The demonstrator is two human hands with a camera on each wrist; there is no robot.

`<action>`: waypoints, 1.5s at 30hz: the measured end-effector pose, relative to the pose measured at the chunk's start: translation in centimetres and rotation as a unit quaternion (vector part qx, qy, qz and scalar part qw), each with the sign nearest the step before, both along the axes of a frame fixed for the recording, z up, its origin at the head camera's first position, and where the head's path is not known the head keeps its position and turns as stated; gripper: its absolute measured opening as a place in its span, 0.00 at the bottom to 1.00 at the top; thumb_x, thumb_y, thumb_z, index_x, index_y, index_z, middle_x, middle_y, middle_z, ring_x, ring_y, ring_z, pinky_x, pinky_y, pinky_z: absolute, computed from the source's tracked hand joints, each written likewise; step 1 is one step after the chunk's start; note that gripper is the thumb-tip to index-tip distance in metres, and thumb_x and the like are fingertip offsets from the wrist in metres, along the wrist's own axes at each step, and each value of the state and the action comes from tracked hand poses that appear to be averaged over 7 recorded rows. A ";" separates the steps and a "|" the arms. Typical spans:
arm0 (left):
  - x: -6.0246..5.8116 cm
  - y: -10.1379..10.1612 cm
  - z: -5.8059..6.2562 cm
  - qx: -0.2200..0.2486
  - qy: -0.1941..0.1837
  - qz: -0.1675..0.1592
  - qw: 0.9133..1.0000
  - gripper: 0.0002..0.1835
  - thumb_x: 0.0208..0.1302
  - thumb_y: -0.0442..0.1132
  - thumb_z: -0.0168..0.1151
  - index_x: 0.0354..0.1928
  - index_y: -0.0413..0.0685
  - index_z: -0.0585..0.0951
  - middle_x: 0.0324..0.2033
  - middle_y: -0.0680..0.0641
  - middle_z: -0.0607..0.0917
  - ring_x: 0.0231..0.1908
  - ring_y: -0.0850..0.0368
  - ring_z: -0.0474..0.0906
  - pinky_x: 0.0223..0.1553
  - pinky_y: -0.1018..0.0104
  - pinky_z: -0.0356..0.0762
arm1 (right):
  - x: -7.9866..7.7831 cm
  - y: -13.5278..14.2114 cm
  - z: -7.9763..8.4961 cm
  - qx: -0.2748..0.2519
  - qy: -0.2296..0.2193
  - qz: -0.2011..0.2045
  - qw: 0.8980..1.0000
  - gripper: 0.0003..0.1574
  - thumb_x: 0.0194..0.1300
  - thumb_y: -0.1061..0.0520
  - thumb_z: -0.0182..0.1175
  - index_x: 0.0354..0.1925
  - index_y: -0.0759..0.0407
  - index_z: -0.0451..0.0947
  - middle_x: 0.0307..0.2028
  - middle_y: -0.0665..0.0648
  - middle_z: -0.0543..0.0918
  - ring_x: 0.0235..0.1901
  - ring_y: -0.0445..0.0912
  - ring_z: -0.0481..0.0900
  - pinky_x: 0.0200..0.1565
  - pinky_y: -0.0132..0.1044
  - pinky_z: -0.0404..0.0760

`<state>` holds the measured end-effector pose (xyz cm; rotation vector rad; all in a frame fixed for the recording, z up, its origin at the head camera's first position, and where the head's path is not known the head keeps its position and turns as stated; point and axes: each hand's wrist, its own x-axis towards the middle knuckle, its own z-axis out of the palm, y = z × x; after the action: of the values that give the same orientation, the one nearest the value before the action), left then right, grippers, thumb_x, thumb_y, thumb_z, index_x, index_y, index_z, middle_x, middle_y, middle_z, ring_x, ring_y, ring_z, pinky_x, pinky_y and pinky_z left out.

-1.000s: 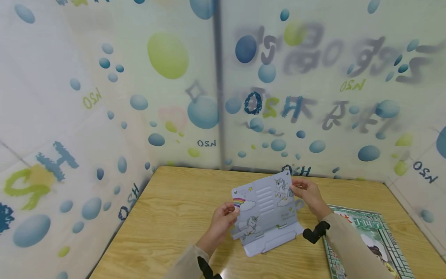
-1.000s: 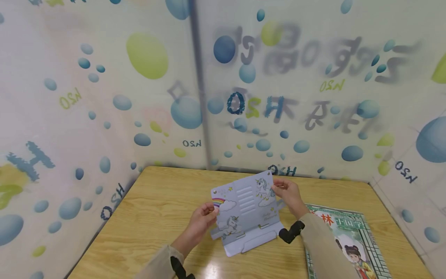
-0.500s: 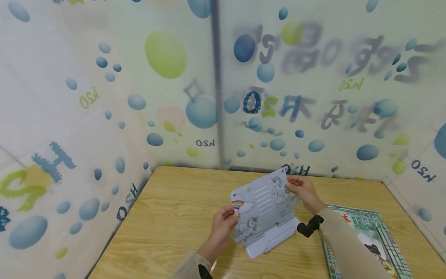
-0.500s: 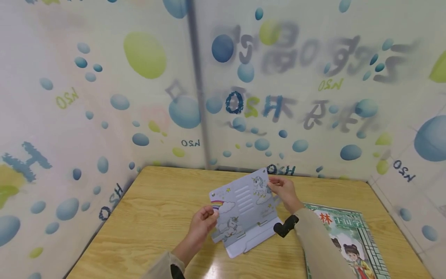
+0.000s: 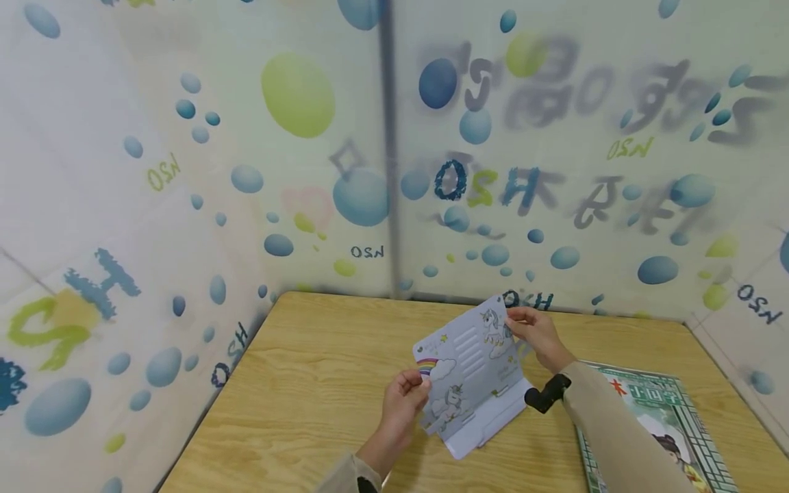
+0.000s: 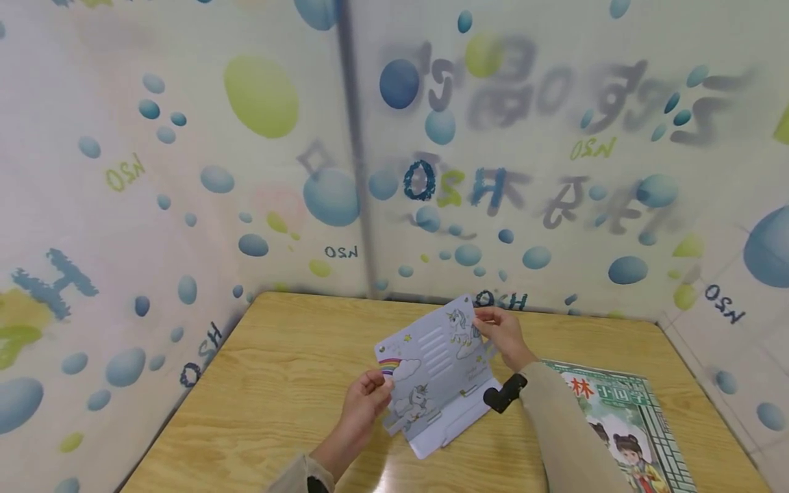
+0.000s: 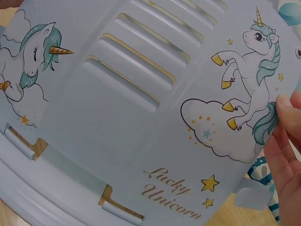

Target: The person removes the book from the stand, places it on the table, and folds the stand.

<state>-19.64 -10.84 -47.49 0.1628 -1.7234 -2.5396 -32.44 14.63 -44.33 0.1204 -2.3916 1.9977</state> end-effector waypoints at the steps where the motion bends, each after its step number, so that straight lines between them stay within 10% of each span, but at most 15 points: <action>1: 0.1 0.1 0.0 0.002 -0.001 0.000 1.000 0.06 0.58 0.27 0.59 0.37 0.36 0.72 0.29 0.52 0.73 0.30 0.62 0.70 0.35 0.70 0.71 | 0.0 0.0 0.1 -0.001 -0.004 -0.001 1.000 0.24 0.64 0.58 0.57 0.54 0.71 0.69 0.42 0.58 0.72 0.38 0.42 0.73 0.43 0.28 0.76; 45: 0.9 0.7 -0.2 0.023 -0.003 -0.004 1.000 0.08 0.56 0.23 0.58 0.32 0.40 0.71 0.29 0.52 0.73 0.28 0.64 0.71 0.34 0.70 0.73 | -0.5 1.1 1.3 0.030 -0.023 0.059 0.998 0.25 0.62 0.56 0.60 0.52 0.72 0.70 0.43 0.58 0.78 0.39 0.44 0.78 0.46 0.42 0.77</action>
<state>-18.76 -10.14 -47.65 0.1665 -1.6724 -2.5886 -32.95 15.69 -43.05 0.2243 -2.5317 1.9976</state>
